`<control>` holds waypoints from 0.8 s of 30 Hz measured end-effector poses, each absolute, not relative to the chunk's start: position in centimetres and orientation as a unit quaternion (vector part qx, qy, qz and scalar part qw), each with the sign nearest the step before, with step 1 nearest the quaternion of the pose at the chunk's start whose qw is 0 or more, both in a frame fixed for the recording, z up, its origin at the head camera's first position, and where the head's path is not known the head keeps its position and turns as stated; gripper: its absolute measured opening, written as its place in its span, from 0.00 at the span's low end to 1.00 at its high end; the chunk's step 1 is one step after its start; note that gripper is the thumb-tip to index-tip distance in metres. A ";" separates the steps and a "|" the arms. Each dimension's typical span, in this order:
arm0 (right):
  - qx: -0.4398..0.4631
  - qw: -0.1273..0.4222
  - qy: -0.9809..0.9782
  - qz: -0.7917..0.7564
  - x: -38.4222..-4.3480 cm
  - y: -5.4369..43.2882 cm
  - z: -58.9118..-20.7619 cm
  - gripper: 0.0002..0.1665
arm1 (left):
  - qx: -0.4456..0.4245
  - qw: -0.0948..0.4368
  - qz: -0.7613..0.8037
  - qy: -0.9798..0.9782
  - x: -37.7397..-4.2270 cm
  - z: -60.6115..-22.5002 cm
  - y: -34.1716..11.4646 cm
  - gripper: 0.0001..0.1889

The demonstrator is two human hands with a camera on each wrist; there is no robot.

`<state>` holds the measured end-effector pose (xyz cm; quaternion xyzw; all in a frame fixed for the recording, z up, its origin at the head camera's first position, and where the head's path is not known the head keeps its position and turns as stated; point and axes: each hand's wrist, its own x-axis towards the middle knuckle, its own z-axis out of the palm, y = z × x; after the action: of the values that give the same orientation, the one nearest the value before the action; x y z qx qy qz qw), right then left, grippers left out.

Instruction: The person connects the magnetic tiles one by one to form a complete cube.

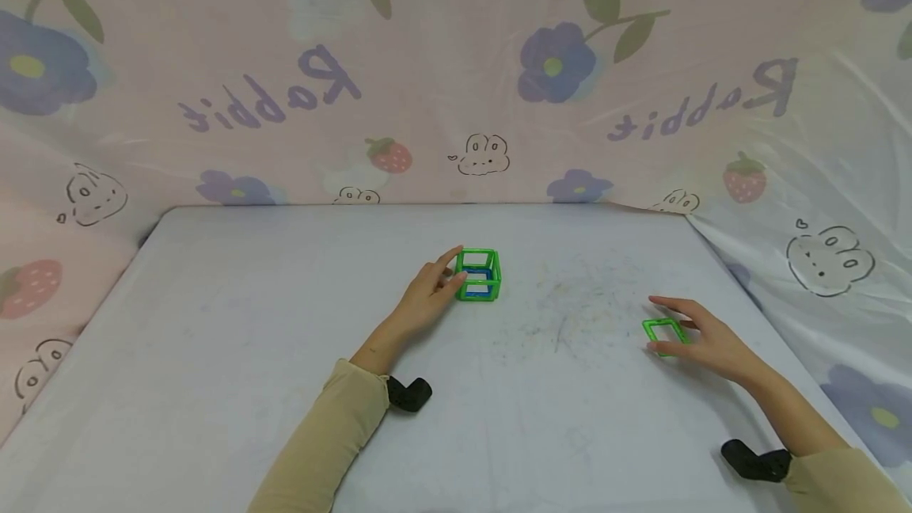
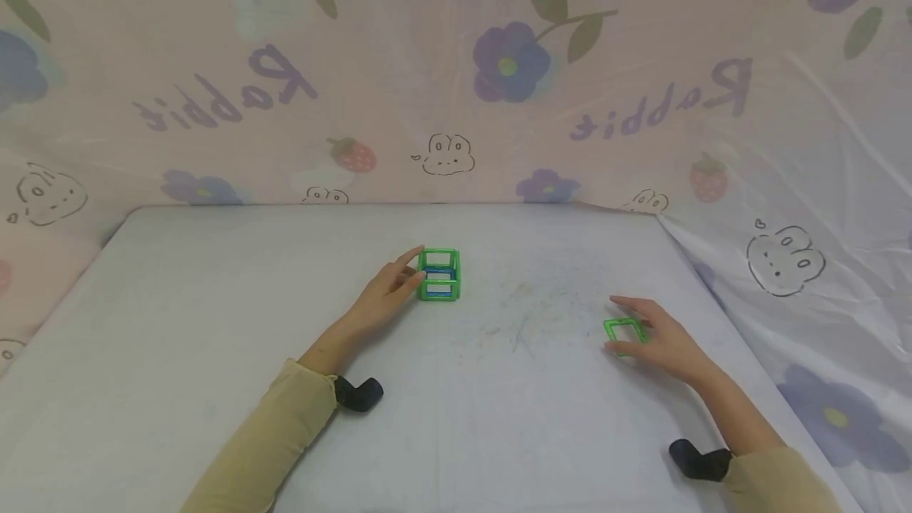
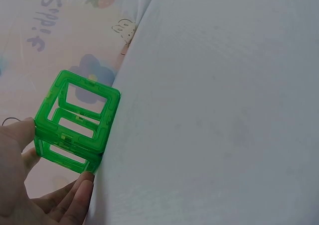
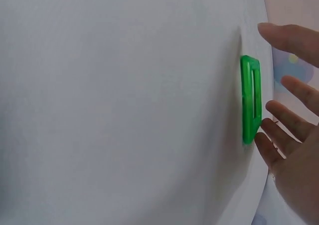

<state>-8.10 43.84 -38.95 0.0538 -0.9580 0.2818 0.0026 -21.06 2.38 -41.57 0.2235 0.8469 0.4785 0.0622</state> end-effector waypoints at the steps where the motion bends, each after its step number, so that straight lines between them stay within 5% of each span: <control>1: 0.057 0.005 -0.957 0.285 -8.0 43.9 -39.0 0.42 | 0.222 0.064 0.479 0.847 -21.1 -41.6 2.4 0.28; 24: 0.069 0.000 -0.964 0.255 -7.7 44.8 -39.6 0.37 | 0.215 0.067 0.483 0.846 -21.0 -41.6 2.4 0.28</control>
<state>-7.67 44.79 -39.64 0.0685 -0.9644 0.2554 -0.0001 -21.00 2.44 -41.60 0.2155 0.8460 0.4831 0.0669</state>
